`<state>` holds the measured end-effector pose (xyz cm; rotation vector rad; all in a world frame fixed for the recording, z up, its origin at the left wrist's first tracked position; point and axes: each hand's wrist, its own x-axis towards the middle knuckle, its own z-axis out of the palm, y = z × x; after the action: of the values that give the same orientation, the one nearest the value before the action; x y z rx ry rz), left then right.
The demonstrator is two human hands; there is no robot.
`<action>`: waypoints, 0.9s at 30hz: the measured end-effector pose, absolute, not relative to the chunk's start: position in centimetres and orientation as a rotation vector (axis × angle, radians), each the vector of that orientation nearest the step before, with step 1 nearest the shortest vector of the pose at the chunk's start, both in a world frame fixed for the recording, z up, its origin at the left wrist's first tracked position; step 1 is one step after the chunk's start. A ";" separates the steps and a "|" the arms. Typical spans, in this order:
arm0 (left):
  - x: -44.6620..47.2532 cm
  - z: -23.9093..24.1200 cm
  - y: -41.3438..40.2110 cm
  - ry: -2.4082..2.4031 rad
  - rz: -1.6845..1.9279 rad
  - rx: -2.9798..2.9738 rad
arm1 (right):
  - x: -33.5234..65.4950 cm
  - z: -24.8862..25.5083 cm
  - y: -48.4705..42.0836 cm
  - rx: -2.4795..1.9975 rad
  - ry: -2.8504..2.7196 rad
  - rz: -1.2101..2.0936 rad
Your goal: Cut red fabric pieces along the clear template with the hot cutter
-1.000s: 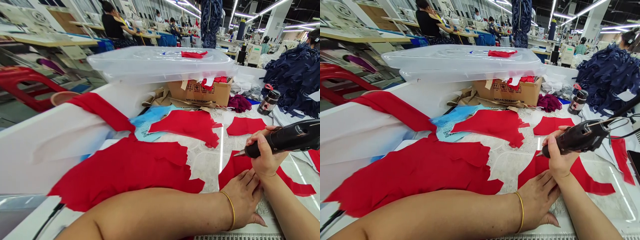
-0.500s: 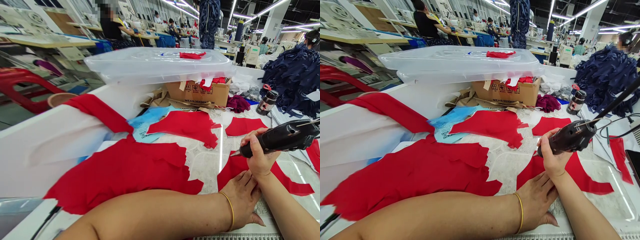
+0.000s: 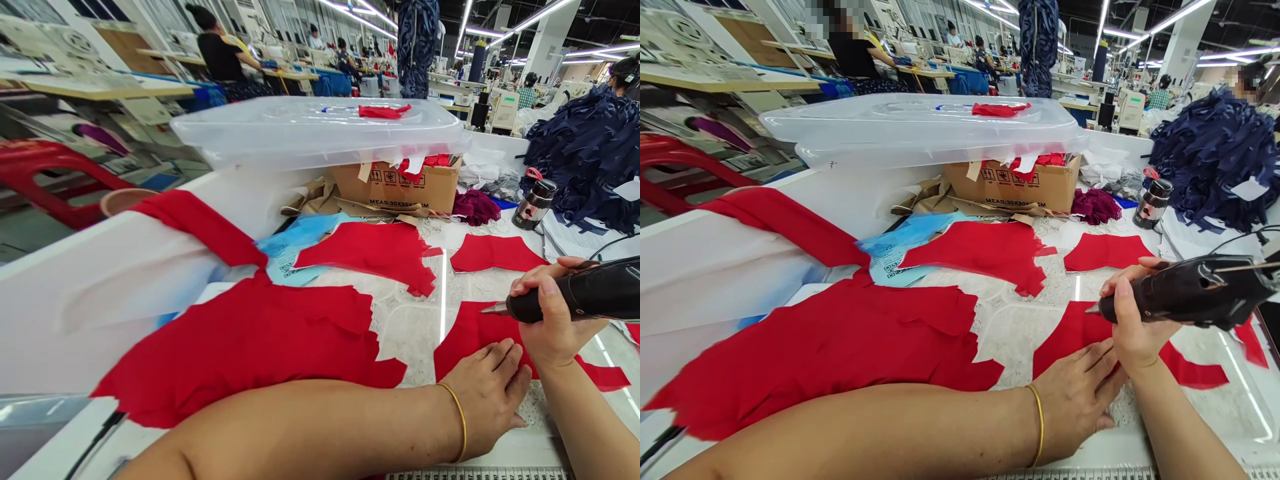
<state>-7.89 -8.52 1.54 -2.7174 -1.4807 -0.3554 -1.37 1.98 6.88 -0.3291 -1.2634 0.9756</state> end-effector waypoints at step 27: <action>-13.2 5.2 -4.4 -2.043 -0.270 -2.647 | 0.0 8.0 0.8 -0.350 -1.327 1.081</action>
<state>-13.24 -4.42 5.19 -2.6474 -2.0433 -0.2701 0.04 0.78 8.03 -0.3503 -1.3274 1.0813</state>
